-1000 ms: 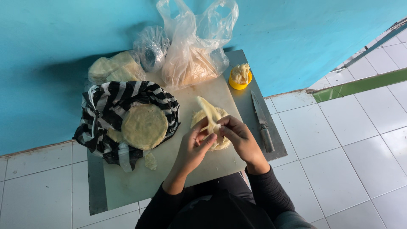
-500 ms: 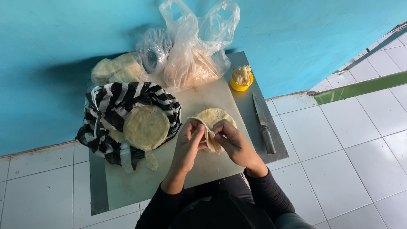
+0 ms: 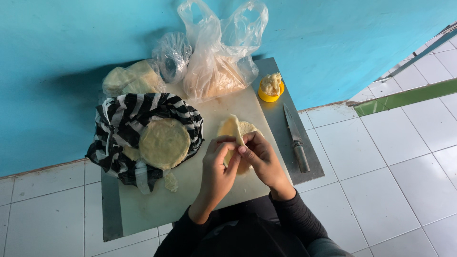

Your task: The person sits at a small table and stretches and flattens pieces of dough by hand, pulling the dough thin, folding it, and stacking the flattened rounds on the cutting board. The person works through several dough pieces one at a time, leaving finished rounds on the board.

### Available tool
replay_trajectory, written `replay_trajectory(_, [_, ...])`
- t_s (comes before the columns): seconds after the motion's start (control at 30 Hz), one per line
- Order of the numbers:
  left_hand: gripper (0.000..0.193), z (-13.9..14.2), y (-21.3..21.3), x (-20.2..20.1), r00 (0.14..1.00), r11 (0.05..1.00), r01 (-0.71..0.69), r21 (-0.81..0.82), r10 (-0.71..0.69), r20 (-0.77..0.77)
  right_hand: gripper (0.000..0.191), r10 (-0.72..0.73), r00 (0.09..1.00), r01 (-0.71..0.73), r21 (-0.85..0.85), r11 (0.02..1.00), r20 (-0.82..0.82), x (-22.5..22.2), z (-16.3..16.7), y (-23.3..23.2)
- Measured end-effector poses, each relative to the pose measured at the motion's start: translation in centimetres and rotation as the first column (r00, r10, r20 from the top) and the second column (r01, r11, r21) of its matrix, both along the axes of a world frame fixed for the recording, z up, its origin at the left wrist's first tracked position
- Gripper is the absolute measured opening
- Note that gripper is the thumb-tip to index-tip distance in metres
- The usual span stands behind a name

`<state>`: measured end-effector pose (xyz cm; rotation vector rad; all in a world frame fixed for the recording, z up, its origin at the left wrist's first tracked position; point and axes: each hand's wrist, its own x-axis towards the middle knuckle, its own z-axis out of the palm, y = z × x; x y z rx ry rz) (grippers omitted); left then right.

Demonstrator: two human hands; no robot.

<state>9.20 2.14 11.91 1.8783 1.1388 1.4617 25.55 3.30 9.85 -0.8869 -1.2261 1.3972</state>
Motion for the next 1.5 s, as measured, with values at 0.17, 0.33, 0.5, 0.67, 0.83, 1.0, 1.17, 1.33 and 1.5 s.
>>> replay_trajectory(0.17, [0.011,-1.9,0.7,-0.2,0.821,0.877,0.383,-0.29,-0.179,0.542,0.014,-0.043,0.998,0.042,-0.017,0.999,-0.056,0.1,-0.9,0.2])
replay_trajectory(0.33, [0.014,-4.3,1.0,-0.8,0.703,0.774,0.517,-0.366,-0.141,0.697,0.01,-0.045,0.992,0.038,-0.062,0.997,-0.121,0.3,-1.7,0.0])
replay_trajectory(0.5, [0.019,-4.1,1.3,-0.9,0.722,0.745,0.475,-0.468,-0.026,0.692,0.008,0.036,0.997,-0.038,-0.027,0.999,-0.061,0.2,-1.7,-0.3])
replay_trajectory(0.67, [0.022,-2.8,0.6,-0.9,0.795,0.791,0.419,-0.446,-0.082,0.601,0.007,0.053,0.999,-0.053,-0.012,0.999,-0.006,0.4,-1.7,-0.5])
replay_trajectory(0.83, [0.019,-1.8,0.3,-0.8,0.887,0.86,0.276,-0.43,-0.056,0.458,0.007,0.078,0.996,-0.079,0.027,0.996,0.034,0.5,-1.5,-0.8])
replay_trajectory(1.0, [0.023,-2.4,0.4,-0.8,0.835,0.808,0.377,-0.452,-0.086,0.543,0.009,0.078,0.997,-0.079,0.023,0.997,0.029,0.4,-1.2,-0.9])
replay_trajectory(1.17, [0.02,-3.0,0.8,-0.9,0.809,0.783,0.403,-0.473,-0.063,0.585,0.008,0.069,0.997,-0.07,0.027,0.997,0.041,0.4,-0.9,-1.1])
replay_trajectory(1.33, [0.017,-2.4,0.3,-0.7,0.824,0.835,0.393,-0.384,-0.134,0.551,0.008,0.03,0.999,-0.031,-0.041,0.999,-0.01,0.6,-0.9,-1.1])
replay_trajectory(1.5, [0.012,-2.0,-0.3,-0.4,0.921,0.936,0.239,-0.258,-0.134,0.367,0.013,0.004,1.0,-0.003,-0.024,1.0,0.03,0.7,-0.9,-0.9])
